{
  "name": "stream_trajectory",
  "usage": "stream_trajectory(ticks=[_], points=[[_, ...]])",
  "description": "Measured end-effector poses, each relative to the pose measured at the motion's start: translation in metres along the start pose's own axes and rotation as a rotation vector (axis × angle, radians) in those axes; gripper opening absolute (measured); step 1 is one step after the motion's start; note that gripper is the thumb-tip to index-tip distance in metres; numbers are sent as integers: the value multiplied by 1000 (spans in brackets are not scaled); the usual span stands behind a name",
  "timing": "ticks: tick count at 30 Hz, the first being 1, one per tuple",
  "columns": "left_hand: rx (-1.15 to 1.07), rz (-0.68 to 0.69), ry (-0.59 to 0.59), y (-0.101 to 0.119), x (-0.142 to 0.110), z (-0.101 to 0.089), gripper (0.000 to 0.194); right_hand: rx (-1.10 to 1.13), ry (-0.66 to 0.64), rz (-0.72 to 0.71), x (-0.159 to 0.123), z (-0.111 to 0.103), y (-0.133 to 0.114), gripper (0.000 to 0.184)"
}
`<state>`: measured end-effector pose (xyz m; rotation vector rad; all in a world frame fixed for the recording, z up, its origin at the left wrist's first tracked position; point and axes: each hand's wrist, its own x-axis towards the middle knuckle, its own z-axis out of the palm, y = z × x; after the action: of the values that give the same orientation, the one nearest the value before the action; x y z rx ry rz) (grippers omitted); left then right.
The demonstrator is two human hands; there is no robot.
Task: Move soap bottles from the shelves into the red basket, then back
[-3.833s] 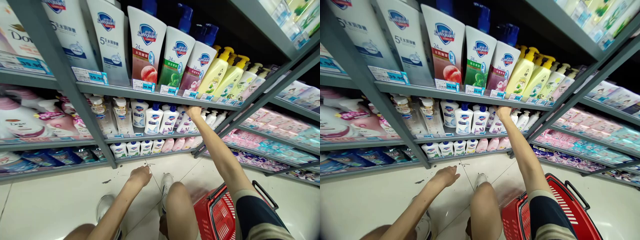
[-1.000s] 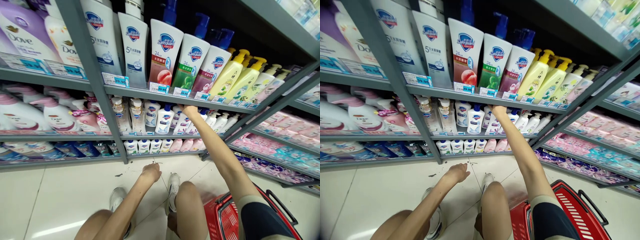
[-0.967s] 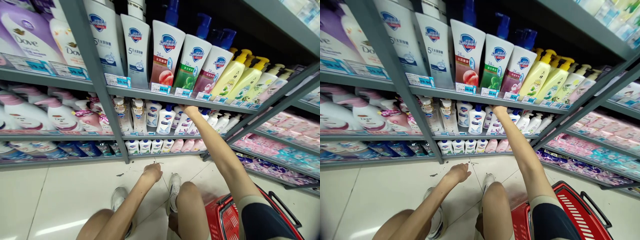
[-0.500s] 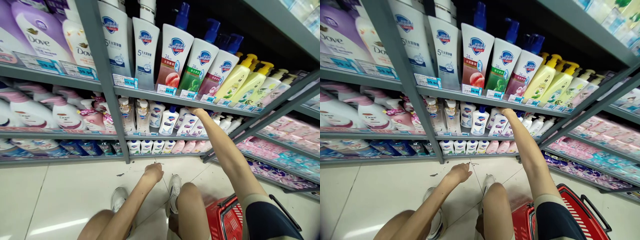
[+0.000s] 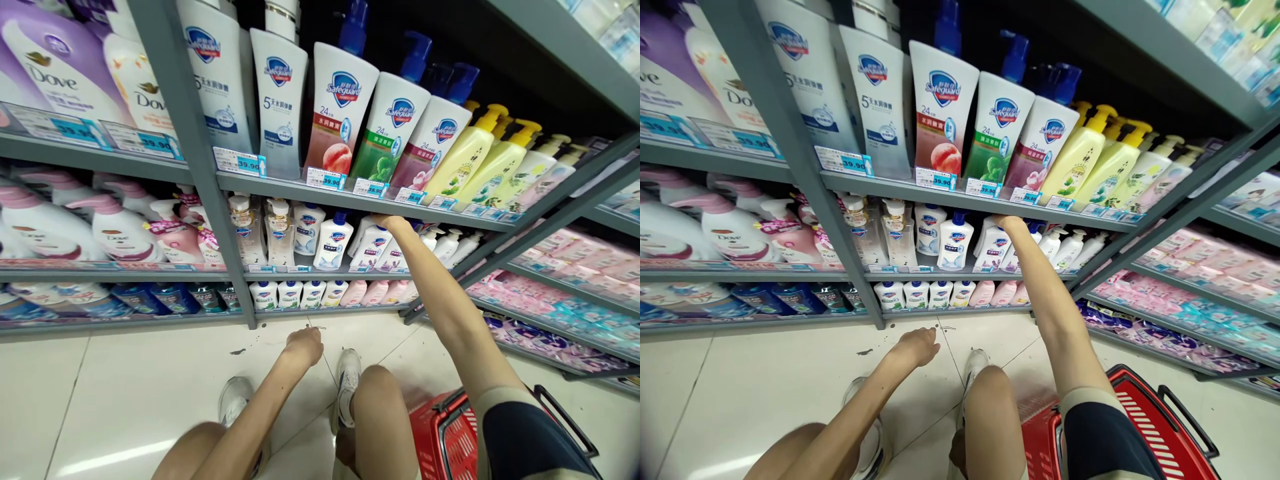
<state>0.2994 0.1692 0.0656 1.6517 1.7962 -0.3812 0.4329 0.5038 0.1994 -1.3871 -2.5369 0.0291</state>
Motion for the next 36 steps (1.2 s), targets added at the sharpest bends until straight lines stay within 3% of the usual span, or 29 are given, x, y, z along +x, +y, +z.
stream_trajectory(ticks=[3, 8, 11, 15, 20, 29, 36], points=[[-10, 2, 5, 1, -1, -1, 50, -77, 41, 41, -19, 6, -20, 44], [-19, -4, -8, 2, -4, -1, 49, -69, 215, 24, -55, 24, -70, 59], [-13, 6, -2, 1, -7, 0, 49, 51, 146, 5, -49, 26, -84, 59], [-4, 6, -10, 0, -10, 0, 50, 111, -12, -119, -27, 20, -72, 65], [0, -11, -8, -2, -11, -4, 51, 135, -102, -124, -28, 5, -57, 65], [-26, 1, -8, 0, -10, -4, 52, 30, -132, -26, -40, -12, -53, 63], [-8, 4, -19, 0, -10, -5, 54, -8, -150, -45, -36, -5, -48, 59]])
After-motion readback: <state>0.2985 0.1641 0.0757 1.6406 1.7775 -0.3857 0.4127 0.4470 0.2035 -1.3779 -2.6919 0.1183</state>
